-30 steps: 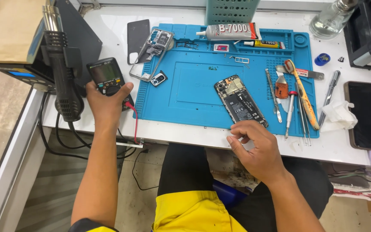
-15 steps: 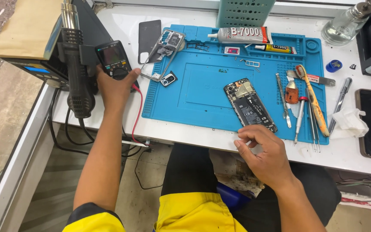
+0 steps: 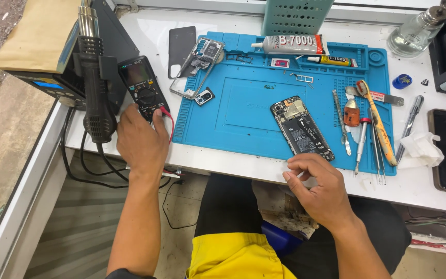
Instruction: Technician disassembling a mobile phone, connecting internal components, and testing with a multimeter.
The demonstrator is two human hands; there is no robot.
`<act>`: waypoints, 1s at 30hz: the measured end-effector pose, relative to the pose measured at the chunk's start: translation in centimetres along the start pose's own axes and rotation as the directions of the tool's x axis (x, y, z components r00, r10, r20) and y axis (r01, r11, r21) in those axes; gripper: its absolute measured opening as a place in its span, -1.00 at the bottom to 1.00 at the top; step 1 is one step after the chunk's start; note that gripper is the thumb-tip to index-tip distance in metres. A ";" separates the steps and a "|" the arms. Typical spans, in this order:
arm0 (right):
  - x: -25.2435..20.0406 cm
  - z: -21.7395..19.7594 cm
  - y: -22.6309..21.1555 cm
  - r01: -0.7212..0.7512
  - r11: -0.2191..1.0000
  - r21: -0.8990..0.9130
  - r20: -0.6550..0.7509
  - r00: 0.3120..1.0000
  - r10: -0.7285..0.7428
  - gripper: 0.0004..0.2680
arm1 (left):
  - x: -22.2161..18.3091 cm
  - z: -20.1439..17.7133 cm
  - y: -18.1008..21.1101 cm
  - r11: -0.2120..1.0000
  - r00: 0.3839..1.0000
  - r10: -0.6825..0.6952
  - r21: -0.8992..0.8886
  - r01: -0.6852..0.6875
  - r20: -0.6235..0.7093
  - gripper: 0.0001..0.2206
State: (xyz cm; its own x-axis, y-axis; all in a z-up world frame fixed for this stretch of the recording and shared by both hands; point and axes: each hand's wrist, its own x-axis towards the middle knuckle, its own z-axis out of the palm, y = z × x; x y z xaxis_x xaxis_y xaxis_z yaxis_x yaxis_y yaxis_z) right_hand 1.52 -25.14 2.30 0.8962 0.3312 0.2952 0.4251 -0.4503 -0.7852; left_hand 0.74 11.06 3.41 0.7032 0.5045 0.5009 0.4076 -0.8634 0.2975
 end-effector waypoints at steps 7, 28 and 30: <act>-0.1 0.5 -0.3 0.022 0.999 0.028 0.012 1.000 -0.022 -0.95 | 3.2 1.6 -1.0 0.984 0.993 -0.103 0.155 0.092 0.060 -0.62; -1.8 -1.3 1.3 -0.018 0.990 0.143 -0.214 0.976 0.048 -0.97 | 4.1 4.4 -0.5 0.906 0.950 -0.311 -0.303 0.294 -0.007 -0.69; -1.8 -1.2 1.2 -0.017 0.990 0.138 -0.214 0.976 0.046 -0.97 | 4.3 4.7 -0.9 0.903 0.950 -0.311 -0.315 0.294 -0.006 -0.70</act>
State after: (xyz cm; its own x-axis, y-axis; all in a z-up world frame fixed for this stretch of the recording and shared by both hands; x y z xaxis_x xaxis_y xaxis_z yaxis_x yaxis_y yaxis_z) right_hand 0.58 -27.25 1.50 0.9214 0.1249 0.3681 0.3883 -0.3376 -0.8575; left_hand 6.15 13.92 1.43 0.5381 0.7482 0.3881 0.3913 -0.6295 0.6713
